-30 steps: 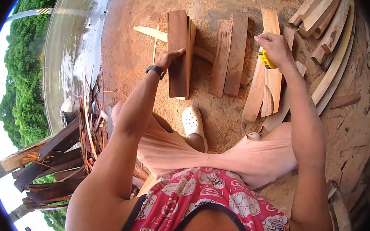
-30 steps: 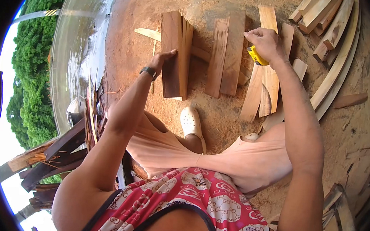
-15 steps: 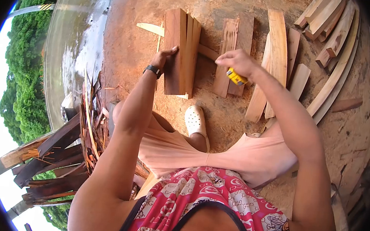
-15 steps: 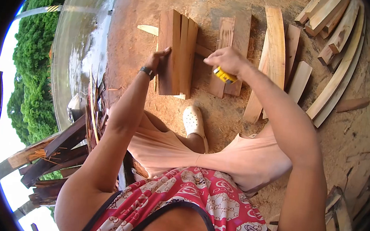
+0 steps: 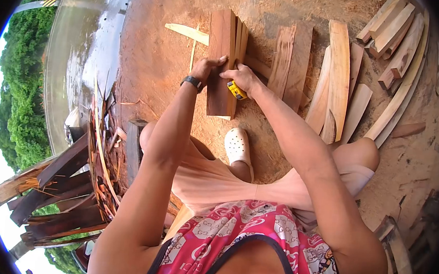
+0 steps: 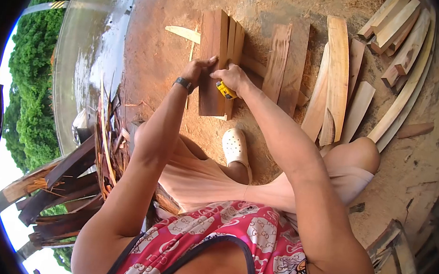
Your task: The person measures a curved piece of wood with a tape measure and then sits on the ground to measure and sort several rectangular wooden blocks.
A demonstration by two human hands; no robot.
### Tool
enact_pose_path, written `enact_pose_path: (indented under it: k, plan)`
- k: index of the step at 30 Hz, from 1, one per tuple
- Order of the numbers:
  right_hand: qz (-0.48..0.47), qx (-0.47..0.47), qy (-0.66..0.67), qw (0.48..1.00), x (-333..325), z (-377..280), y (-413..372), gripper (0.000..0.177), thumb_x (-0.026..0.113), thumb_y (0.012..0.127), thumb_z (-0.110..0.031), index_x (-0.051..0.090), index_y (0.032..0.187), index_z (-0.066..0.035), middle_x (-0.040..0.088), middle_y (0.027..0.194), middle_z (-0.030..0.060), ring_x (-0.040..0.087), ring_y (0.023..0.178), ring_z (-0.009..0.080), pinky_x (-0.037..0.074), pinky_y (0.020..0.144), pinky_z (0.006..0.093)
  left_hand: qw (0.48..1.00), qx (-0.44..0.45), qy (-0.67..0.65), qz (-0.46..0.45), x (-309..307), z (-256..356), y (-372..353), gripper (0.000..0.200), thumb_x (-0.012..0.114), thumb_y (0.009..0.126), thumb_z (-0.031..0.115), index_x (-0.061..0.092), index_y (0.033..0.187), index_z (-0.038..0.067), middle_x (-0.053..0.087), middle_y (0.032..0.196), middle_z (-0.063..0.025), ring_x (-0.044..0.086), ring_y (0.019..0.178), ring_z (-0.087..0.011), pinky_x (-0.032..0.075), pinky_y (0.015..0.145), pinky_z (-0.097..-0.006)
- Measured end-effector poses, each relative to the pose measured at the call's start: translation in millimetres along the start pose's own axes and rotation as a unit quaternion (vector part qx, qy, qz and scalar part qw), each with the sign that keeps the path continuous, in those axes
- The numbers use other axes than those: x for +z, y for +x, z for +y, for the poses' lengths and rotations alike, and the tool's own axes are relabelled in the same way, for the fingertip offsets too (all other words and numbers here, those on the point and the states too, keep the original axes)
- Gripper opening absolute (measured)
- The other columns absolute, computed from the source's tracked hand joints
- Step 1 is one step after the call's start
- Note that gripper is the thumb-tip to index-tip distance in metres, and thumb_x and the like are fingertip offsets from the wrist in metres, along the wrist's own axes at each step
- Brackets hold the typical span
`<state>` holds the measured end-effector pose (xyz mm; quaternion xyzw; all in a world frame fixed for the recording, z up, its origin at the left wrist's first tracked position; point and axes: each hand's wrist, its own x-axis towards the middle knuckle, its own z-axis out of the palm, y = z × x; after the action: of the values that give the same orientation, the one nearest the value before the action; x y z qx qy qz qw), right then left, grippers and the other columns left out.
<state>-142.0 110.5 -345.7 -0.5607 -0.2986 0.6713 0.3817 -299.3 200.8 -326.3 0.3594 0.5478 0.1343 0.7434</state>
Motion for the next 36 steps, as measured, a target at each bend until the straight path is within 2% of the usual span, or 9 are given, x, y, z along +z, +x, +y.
enact_pose_path:
  k: [6, 9, 12, 16, 18, 21, 28, 33, 36]
  plan:
    - [0.021, 0.026, 0.041, 0.999, 0, -5, -18, 0.064, 0.073, 0.08, -0.024, 0.05, 0.13, 0.008, 0.064, 0.108, 0.0135, 0.063, 0.09, 0.0178, 0.051, 0.077, 0.0301, 0.999, 0.026, 0.046, 0.002, 9, -5, 4, 0.039, 0.067, 0.091, 0.024, 0.068, 0.121, 0.0, 0.07, 0.114, -0.0116, 0.067, 0.1, -0.0196, 0.053, 0.088, -0.0318]
    - [0.027, 0.032, 0.093, 0.995, -21, -1, -38, 0.058, 0.073, 0.081, -0.023, 0.052, 0.126, 0.008, 0.065, 0.105, 0.0137, 0.064, 0.088, 0.0187, 0.053, 0.076, 0.0303, 0.963, 0.205, 0.165, -0.048, 14, -42, 41, 0.04, 0.067, 0.09, 0.028, 0.068, 0.121, 0.001, 0.07, 0.113, -0.0142, 0.067, 0.102, -0.0211, 0.053, 0.088, -0.033]
    - [0.056, 0.069, 0.123, 0.988, -42, -18, -79, 0.045, 0.074, 0.082, -0.023, 0.059, 0.116, 0.004, 0.065, 0.107, 0.0142, 0.065, 0.093, 0.0194, 0.054, 0.078, 0.0317, 0.982, 0.145, 0.114, -0.031, 82, -9, -8, 0.044, 0.063, 0.094, 0.031, 0.064, 0.127, 0.003, 0.066, 0.121, -0.0128, 0.063, 0.109, -0.0198, 0.049, 0.097, -0.0317]
    - [0.072, 0.033, 0.183, 0.98, -76, 10, -90, 0.045, 0.073, 0.085, -0.02, 0.058, 0.122, 0.001, 0.065, 0.109, 0.009, 0.064, 0.095, 0.0171, 0.053, 0.079, 0.0293, 0.973, 0.174, -0.025, -0.15, 113, -24, 2, 0.052, 0.068, 0.087, 0.024, 0.052, 0.132, 0.002, 0.068, 0.118, -0.0132, 0.064, 0.11, -0.0211, 0.049, 0.099, -0.0323]
    - [0.063, 0.046, 0.204, 0.976, -83, 15, -96, 0.049, 0.074, 0.085, -0.022, 0.057, 0.126, -0.001, 0.064, 0.111, 0.0073, 0.063, 0.098, 0.0164, 0.052, 0.081, 0.0288, 0.941, 0.272, 0.088, -0.182, 111, -60, 38, 0.048, 0.066, 0.09, 0.021, 0.054, 0.132, 0.002, 0.069, 0.119, -0.0098, 0.064, 0.113, -0.0189, 0.049, 0.1, -0.034]
    - [0.087, 0.057, 0.228, 0.968, -88, 22, -102, 0.054, 0.075, 0.086, -0.026, 0.054, 0.129, -0.001, 0.064, 0.112, 0.0071, 0.063, 0.098, 0.0165, 0.052, 0.085, 0.0301, 0.978, 0.106, 0.096, -0.15, 119, -30, 5, 0.05, 0.071, 0.089, 0.027, 0.055, 0.131, 0.003, 0.069, 0.117, -0.0107, 0.065, 0.109, -0.02, 0.053, 0.095, -0.0345]
    - [0.025, 0.096, 0.15, 0.984, -121, 21, -117, 0.105, 0.079, 0.081, -0.049, 0.017, 0.158, -0.013, 0.042, 0.146, 0.0126, 0.045, 0.134, 0.0254, 0.045, 0.104, 0.0376, 0.976, -0.013, 0.082, -0.203, 143, -23, -18, 0.06, 0.071, 0.09, 0.044, 0.058, 0.128, 0.0, 0.069, 0.112, -0.0133, 0.07, 0.095, -0.0216, 0.057, 0.083, -0.0325]
    - [0.046, 0.168, 0.208, 0.962, -122, 37, -124, 0.047, 0.078, 0.077, -0.028, 0.066, 0.111, 0.002, 0.071, 0.097, 0.0086, 0.07, 0.088, 0.0178, 0.056, 0.082, 0.0325, 0.949, -0.036, 0.209, -0.233, 147, -43, 11, 0.083, 0.051, 0.091, 0.069, 0.046, 0.147, 0.008, 0.037, 0.154, -0.0224, 0.045, 0.137, -0.0361, 0.047, 0.102, -0.0549]
    - [0.028, 0.17, 0.213, 0.962, -124, 54, -121, 0.036, 0.075, 0.079, -0.026, 0.067, 0.105, -0.002, 0.072, 0.091, 0.0087, 0.072, 0.08, 0.0172, 0.06, 0.075, 0.0326, 0.905, -0.075, 0.333, -0.254, 139, -34, 32, 0.088, 0.051, 0.089, 0.073, 0.045, 0.148, 0.009, 0.034, 0.156, -0.0212, 0.047, 0.134, -0.0391, 0.047, 0.102, -0.0558]
